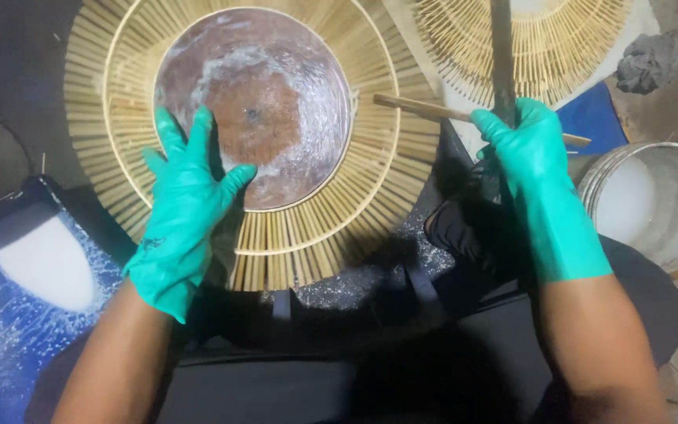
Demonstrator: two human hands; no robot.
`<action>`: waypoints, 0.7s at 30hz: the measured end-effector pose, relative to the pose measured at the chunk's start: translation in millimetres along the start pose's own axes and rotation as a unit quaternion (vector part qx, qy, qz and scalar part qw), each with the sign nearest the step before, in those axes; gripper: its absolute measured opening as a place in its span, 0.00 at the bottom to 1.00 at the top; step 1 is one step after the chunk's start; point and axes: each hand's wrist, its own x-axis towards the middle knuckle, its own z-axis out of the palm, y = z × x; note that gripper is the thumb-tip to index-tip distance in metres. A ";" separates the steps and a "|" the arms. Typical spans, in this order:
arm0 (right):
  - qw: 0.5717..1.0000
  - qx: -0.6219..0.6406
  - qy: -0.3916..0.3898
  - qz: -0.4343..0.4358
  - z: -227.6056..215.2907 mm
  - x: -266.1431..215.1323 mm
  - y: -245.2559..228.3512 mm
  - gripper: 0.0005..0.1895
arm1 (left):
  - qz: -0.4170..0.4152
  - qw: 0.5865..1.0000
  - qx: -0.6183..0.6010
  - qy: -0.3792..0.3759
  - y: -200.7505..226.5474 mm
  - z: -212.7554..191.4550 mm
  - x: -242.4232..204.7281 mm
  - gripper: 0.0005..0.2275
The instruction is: The recorder uses a brush to apply a liquid substance, likely glue or sealant, to the outer edges and inner slots of a circular bamboo-slat frame.
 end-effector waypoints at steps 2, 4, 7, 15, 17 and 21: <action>1.000 0.000 0.012 0.008 3.4 2.3 3.4 0.14 | -0.030 0.999 -0.007 -0.011 0.2 2.6 -2.7 0.46; 1.000 0.020 -0.002 0.020 11.3 5.1 11.0 0.13 | -0.013 1.000 0.008 -0.017 -5.4 8.1 -3.6 0.50; 0.999 0.038 -0.035 0.012 22.4 8.4 27.1 0.13 | 0.017 1.000 0.019 -0.014 0.8 1.9 -3.6 0.52; 0.996 -0.015 -0.060 0.062 24.9 -7.4 -6.8 0.12 | 0.000 0.999 0.021 -0.029 -1.7 0.8 -1.1 0.53; 0.995 -0.022 -0.056 0.073 24.2 -5.5 -2.2 0.13 | 0.005 0.999 0.023 -0.031 -6.1 3.7 0.8 0.53; 0.996 0.003 -0.069 0.053 23.3 -6.8 0.7 0.12 | 0.025 0.999 0.026 -0.022 -11.2 8.3 3.6 0.54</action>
